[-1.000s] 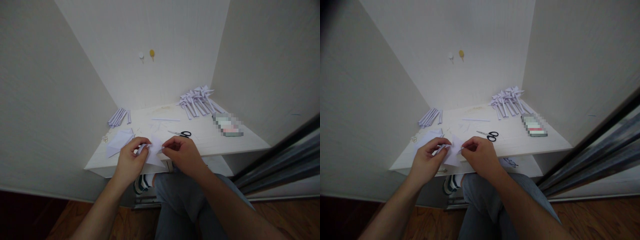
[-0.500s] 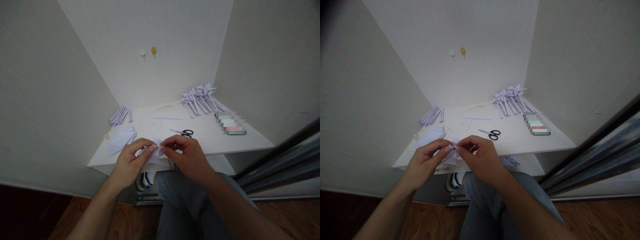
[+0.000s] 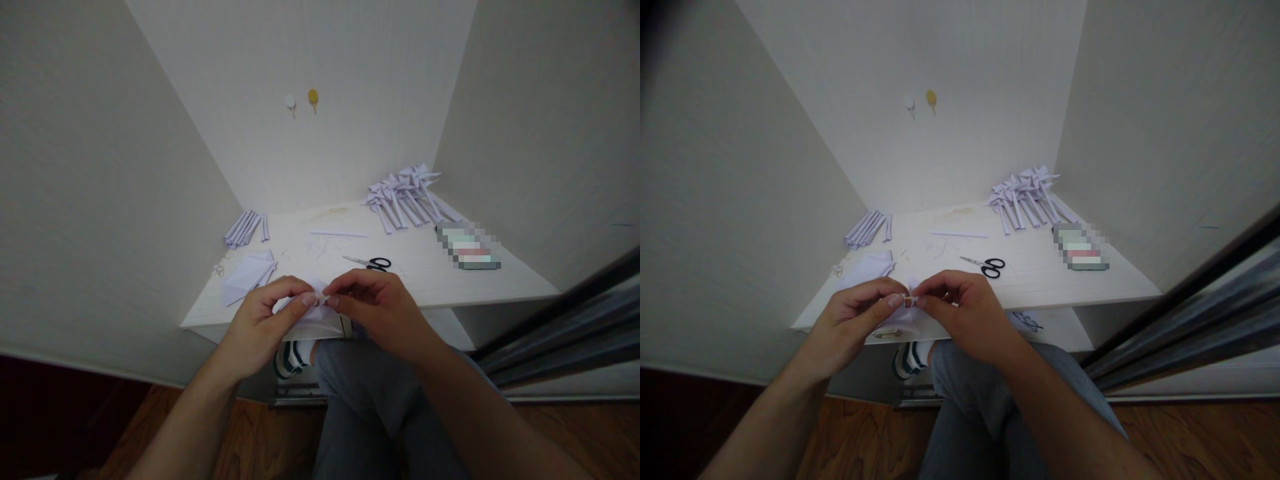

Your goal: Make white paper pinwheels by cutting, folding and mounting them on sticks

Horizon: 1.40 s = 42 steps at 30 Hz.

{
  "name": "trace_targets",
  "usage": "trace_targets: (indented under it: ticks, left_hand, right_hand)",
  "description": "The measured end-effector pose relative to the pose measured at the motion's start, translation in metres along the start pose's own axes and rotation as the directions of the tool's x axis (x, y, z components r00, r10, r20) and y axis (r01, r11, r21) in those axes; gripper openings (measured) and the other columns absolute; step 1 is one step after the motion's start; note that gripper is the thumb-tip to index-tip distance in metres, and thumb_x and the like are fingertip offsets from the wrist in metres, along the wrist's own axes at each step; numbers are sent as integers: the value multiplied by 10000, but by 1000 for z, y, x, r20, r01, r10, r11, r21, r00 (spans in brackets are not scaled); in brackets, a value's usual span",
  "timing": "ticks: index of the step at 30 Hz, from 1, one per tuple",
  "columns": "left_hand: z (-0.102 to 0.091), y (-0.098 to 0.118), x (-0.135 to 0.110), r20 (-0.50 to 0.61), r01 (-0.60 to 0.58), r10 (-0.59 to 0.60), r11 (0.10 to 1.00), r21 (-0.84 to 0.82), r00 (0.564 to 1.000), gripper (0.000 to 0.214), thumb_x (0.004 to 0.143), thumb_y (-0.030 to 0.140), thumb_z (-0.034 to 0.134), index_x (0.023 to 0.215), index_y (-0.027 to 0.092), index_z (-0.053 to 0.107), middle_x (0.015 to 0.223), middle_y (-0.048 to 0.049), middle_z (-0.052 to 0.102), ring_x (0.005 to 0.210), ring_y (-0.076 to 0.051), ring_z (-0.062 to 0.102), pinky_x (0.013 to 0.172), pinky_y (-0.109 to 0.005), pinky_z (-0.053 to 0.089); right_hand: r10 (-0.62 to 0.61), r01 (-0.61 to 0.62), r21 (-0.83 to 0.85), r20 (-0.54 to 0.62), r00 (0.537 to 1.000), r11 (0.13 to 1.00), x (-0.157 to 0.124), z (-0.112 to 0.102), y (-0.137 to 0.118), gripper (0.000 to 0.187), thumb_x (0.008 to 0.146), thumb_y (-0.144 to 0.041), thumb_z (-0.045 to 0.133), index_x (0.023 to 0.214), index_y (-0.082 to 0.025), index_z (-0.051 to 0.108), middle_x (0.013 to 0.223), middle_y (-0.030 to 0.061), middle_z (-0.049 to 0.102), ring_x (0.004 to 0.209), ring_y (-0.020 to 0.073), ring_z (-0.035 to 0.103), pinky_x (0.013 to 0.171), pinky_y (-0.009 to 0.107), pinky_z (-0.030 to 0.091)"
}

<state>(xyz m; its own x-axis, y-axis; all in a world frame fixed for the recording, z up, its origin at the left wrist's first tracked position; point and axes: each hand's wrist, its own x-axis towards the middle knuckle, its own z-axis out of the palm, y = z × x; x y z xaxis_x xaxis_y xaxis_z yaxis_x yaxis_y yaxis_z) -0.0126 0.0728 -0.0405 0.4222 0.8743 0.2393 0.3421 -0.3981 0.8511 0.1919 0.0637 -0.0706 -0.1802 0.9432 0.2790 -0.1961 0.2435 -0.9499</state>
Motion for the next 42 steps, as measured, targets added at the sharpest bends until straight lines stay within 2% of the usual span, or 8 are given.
trace_targets:
  ticks: [4,7,11,17,29,33,37,42]
  left_hand:
    - [3,-1,0,-158,-87,93,995,39,983,27,898,240,735,912,237,713,896,4,696,893,-179,626,837,-319,463]
    - [4,2,0,-235,-192,227,968,162,945,105,858,183,763,807,233,686,853,10,638,882,-177,600,833,-324,454]
    - [3,9,0,-210,-208,284,923,324,935,83,856,168,754,812,237,750,867,-8,629,877,-186,599,786,-330,453]
    - [2,7,0,-142,-242,337,858,454,931,107,867,147,700,868,234,762,891,-23,646,905,-209,605,795,-360,463]
    - [5,6,-1,27,-243,291,740,627,956,159,850,154,673,946,246,761,1013,-48,694,1015,-271,595,890,-454,429]
    - [3,6,-1,46,-243,265,781,576,963,178,890,174,645,974,271,769,1050,-46,693,1044,-264,596,903,-446,438]
    - [3,4,1,-20,-200,241,846,494,970,128,890,182,662,903,251,769,1019,-45,676,1022,-249,601,879,-408,461]
    - [3,4,1,-33,-203,250,851,483,968,115,901,185,660,903,241,760,1034,-51,665,1040,-248,595,898,-410,460]
  right_hand:
    - [66,-68,124,22,998,990,2,-1,3,72,755,-184,798,821,-212,790,779,-11,763,729,137,659,692,270,497]
    - [94,-97,146,27,995,985,3,-1,4,77,736,-190,808,807,-208,786,768,-10,759,717,139,656,686,274,500]
    - [66,-65,39,-3,998,997,2,-1,5,59,757,-215,794,815,-203,788,773,8,760,724,161,653,692,303,501]
    - [-16,7,-186,-49,999,983,1,1,3,73,805,-175,740,845,-197,798,770,8,773,712,158,660,669,291,490]
    - [-35,39,-265,19,999,964,-1,4,6,89,814,-114,711,837,-196,685,739,-29,699,676,127,615,636,257,461]
    - [-41,48,-256,32,999,966,-2,5,7,142,821,-102,693,895,-211,636,759,-34,698,663,126,600,643,263,460]
    - [-17,24,-211,38,999,977,-2,5,7,131,817,-112,700,855,-207,618,723,-38,668,639,122,567,620,261,445]
    - [19,-11,-176,43,999,984,-2,5,7,123,808,-115,702,826,-201,615,686,-42,638,616,119,541,592,256,423]
